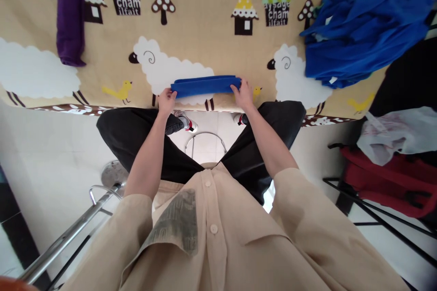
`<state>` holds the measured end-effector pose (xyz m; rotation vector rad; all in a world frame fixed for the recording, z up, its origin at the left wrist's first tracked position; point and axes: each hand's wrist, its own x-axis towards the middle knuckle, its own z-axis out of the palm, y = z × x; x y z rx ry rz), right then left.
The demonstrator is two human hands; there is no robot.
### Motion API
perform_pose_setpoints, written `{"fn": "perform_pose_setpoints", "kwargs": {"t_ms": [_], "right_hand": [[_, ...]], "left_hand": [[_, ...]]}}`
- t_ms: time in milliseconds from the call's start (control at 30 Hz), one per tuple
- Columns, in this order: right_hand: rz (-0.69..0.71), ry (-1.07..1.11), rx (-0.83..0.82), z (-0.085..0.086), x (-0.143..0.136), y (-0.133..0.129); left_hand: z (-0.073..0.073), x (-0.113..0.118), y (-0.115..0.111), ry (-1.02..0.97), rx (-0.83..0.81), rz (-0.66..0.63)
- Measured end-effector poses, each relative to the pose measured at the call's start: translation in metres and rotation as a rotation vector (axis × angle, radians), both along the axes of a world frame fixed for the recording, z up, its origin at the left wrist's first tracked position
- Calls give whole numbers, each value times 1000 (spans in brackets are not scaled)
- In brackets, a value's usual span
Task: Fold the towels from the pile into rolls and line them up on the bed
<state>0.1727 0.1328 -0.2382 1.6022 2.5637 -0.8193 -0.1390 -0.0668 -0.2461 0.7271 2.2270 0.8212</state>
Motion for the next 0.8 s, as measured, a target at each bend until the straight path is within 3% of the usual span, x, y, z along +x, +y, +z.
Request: {"fn": "perform_pose_setpoints", "kwargs": {"t_ms": [200,467,800], "right_hand": [[-114,26,-47,7,-3,-5],[-223,-108,-247,16,-9,-3],[-250,-42,-301,-8,-13,20]], "left_hand": [[10,10,0,6,-148,53],[13,17,-1,-14,-243,65],[-1,14,6,-45,-214,154]]}}
